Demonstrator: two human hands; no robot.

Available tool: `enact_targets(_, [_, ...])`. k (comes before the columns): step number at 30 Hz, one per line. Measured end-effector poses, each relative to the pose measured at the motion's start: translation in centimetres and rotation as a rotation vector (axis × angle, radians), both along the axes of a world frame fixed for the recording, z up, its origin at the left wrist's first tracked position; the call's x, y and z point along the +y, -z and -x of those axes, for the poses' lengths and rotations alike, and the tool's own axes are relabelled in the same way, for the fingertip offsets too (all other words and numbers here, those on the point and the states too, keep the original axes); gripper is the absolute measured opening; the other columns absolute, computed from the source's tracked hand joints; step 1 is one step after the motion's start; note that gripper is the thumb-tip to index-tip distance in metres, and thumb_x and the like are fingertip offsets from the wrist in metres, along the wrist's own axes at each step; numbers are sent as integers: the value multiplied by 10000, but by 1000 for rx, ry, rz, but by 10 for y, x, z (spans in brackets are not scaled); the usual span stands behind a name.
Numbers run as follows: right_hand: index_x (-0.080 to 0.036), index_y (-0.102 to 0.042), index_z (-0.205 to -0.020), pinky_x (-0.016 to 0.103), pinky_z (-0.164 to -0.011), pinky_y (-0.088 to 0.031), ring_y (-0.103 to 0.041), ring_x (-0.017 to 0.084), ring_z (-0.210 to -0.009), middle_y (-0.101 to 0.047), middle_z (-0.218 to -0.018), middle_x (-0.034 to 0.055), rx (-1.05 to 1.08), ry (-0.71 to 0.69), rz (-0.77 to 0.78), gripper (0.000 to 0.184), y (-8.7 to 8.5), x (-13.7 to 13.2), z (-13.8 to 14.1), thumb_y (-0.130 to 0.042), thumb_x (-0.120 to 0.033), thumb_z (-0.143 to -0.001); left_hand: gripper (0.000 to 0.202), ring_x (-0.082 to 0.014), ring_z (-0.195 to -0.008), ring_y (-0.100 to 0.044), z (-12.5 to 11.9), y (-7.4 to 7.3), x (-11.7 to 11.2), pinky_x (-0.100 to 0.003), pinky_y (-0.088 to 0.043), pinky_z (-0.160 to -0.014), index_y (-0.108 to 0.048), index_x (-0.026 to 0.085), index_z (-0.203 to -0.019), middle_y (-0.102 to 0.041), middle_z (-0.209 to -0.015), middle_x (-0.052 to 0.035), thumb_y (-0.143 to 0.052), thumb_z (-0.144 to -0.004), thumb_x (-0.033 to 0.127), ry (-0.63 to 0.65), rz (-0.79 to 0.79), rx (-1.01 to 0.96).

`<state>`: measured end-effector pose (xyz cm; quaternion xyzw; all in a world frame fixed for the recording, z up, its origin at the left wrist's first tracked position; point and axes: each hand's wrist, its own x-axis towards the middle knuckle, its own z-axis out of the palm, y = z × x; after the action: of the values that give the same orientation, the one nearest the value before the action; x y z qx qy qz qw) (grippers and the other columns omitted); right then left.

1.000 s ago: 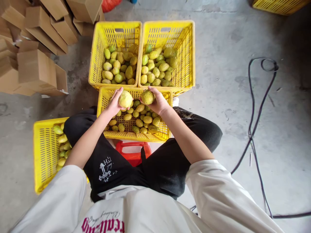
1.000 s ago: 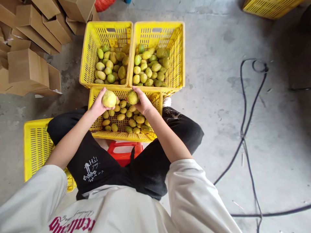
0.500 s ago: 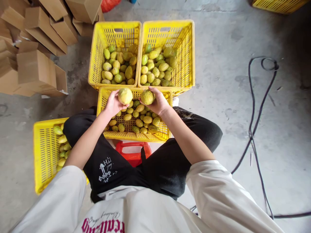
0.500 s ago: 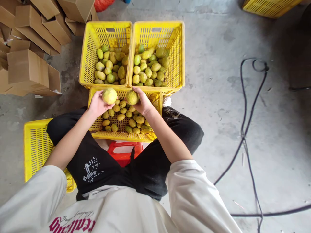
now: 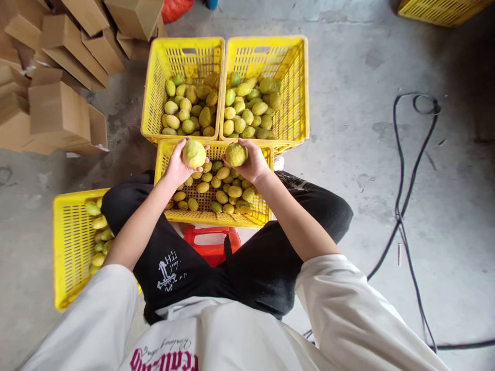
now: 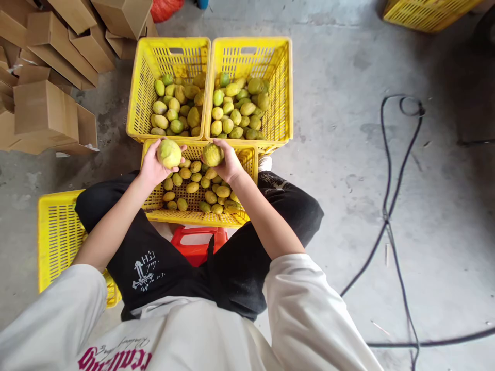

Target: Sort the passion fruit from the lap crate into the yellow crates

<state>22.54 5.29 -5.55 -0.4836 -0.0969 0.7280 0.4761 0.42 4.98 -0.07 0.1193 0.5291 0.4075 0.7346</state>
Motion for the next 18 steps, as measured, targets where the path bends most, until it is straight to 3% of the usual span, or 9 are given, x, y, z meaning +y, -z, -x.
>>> enact_targets(8, [-322,-705,-1116,566,-1064,-842,-898,355,-1193,-812,-991,26,-16,-70,49,412,-8,-4,0,-1021,-538,-965,382,-305,-893,-955,3,0,-6,-313,-741,-589,-797,333,-1445,-895,-1190,-70,-738,-1232,645,4,17,-55])
enact_targets(14, [-331,-677,-1115,496,-1172,-808,-844,269,-1315,-852,-1169,-14,-48,13,-26,451,1,-3,-3,-1063,-487,-942,387,-302,-853,-938,4,-1,-7,-317,-743,-595,-762,354,-1452,-827,-1047,-19,-771,-1194,642,60,3,-42])
enact_targets(18, [-323,-687,-1119,466,-1113,-828,-852,260,-1244,-845,-1137,-8,-21,31,-8,465,4,-2,-1,-1079,-522,-967,372,-296,-775,-921,1,4,-8,-327,-732,-603,-721,329,-1418,-806,-1047,-33,-802,-1187,610,101,-3,-17])
